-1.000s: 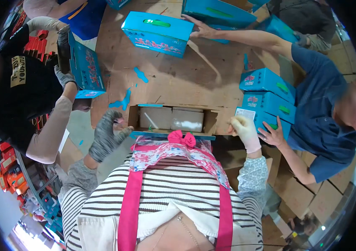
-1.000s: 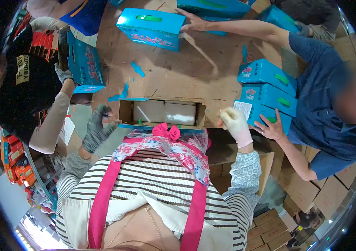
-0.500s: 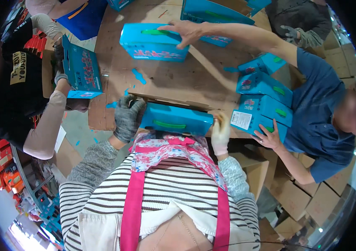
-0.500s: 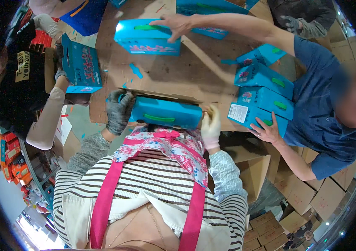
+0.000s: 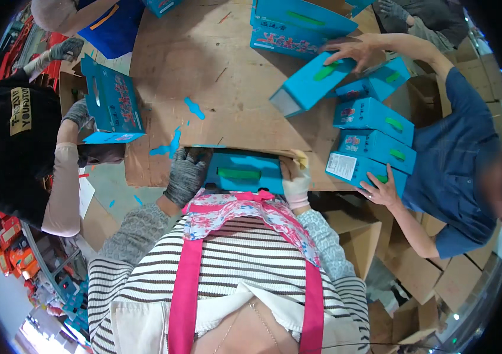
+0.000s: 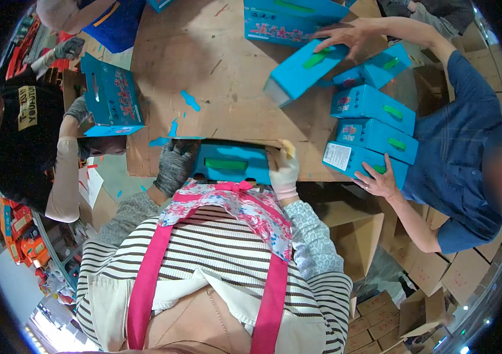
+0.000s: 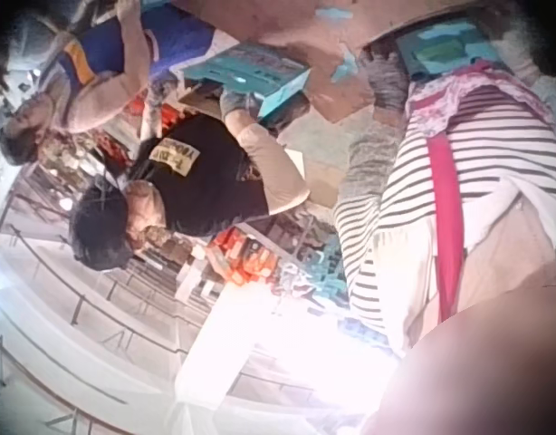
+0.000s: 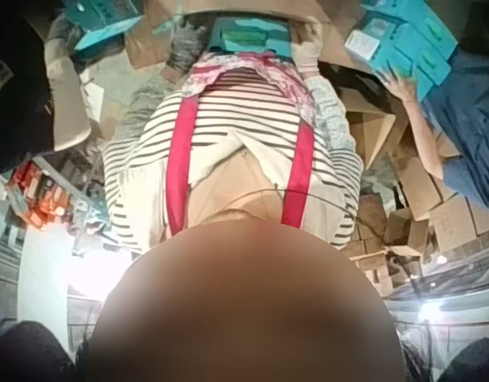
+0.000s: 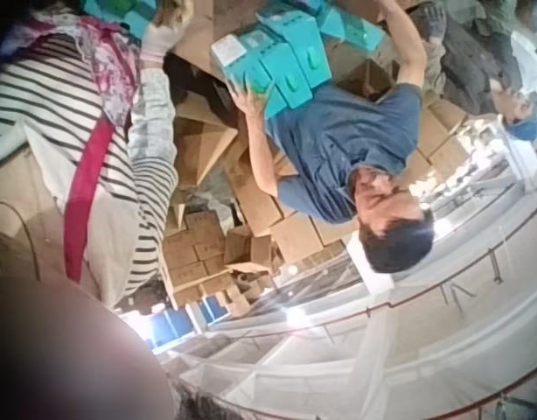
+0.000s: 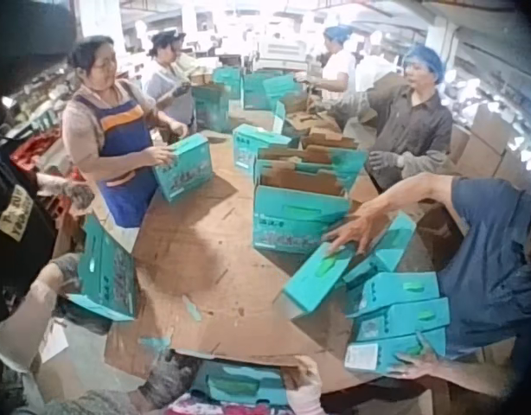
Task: Assembling and folding teal cardboard boxes on a production line.
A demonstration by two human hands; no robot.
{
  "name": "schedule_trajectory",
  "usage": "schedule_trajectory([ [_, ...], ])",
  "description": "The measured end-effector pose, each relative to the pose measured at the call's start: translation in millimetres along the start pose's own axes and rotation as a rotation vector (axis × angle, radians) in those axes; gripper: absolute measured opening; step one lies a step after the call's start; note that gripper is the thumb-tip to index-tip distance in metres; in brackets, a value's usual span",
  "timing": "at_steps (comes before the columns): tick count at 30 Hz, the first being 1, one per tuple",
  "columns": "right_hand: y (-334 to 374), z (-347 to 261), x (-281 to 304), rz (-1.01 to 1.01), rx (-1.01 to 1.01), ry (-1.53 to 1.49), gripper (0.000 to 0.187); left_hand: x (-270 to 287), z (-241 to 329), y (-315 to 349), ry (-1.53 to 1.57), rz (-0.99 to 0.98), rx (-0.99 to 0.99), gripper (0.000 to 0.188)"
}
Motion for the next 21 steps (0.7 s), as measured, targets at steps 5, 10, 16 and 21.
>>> schedule_trajectory([
  [5,7.3,-1.6,9.3,0.148,-0.145,-0.132,0.057,-3.7,-33.9,21.9,0.73,0.054,0.063,0.026],
  [10,29.4,40.5,-37.3,-0.142,-0.64,-0.743,0.06,-55.6,-92.5,37.1,1.212,-0.031,0.585,0.049],
  [16,23.5,15.7,-35.5,-0.092,-0.66,-0.858,0.056,-108.1,-103.9,25.4,1.443,-0.273,0.389,0.026],
  [21,-1.0,-1.8,-26.0,-0.103,-0.558,-0.937,0.046,-113.9,-131.0,6.2,1.247,-0.225,0.406,0.024],
])
Point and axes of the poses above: each hand's wrist, its own y-axis away from the middle knuckle, its own x-axis out of the back of the hand, z = x × y, the point moved 7 cm from there along -y, towards the middle knuckle, and after that the axes turned 13 degrees about -z, right-handed, at the moved point
